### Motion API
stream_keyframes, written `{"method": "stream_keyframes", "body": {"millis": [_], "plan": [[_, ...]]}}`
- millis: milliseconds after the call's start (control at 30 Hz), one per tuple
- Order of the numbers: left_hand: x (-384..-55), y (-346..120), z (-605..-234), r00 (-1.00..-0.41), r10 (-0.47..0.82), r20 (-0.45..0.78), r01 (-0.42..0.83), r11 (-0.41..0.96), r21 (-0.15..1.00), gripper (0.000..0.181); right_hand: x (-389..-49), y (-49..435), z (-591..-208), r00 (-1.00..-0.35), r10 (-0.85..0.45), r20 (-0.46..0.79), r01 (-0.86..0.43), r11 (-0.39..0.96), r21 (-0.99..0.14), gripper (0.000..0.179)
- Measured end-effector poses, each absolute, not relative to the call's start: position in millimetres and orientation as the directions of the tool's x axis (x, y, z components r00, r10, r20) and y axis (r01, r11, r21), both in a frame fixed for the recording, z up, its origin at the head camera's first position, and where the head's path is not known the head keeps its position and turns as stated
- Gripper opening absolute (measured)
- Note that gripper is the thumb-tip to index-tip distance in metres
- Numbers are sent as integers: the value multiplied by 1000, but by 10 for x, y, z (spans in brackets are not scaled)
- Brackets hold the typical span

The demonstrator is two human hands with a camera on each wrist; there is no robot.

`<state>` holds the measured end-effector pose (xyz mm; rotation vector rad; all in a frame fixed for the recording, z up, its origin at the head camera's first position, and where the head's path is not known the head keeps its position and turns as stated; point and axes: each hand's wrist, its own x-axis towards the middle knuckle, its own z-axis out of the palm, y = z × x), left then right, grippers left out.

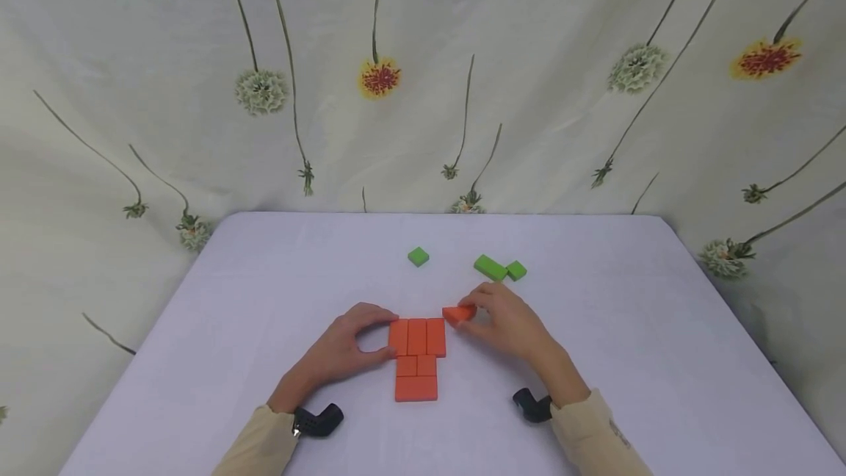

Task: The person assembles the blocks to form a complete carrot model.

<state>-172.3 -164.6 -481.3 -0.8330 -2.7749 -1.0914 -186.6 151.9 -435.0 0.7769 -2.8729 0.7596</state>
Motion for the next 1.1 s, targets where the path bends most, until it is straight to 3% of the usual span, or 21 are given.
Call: {"method": "stream_keyframes", "body": {"millis": [400,1100], "plan": [[-1733,-1640,-4817,-859,458,229,491,613,619,47,-1743,1552,-4347,-856,-440,271,-514,675,-530,29],[-1744,-1646,-4854,-846,469,254,514,592,621,47,-1434,1392,-4379,-761,-593,261,-603,499,-623,30]]}}
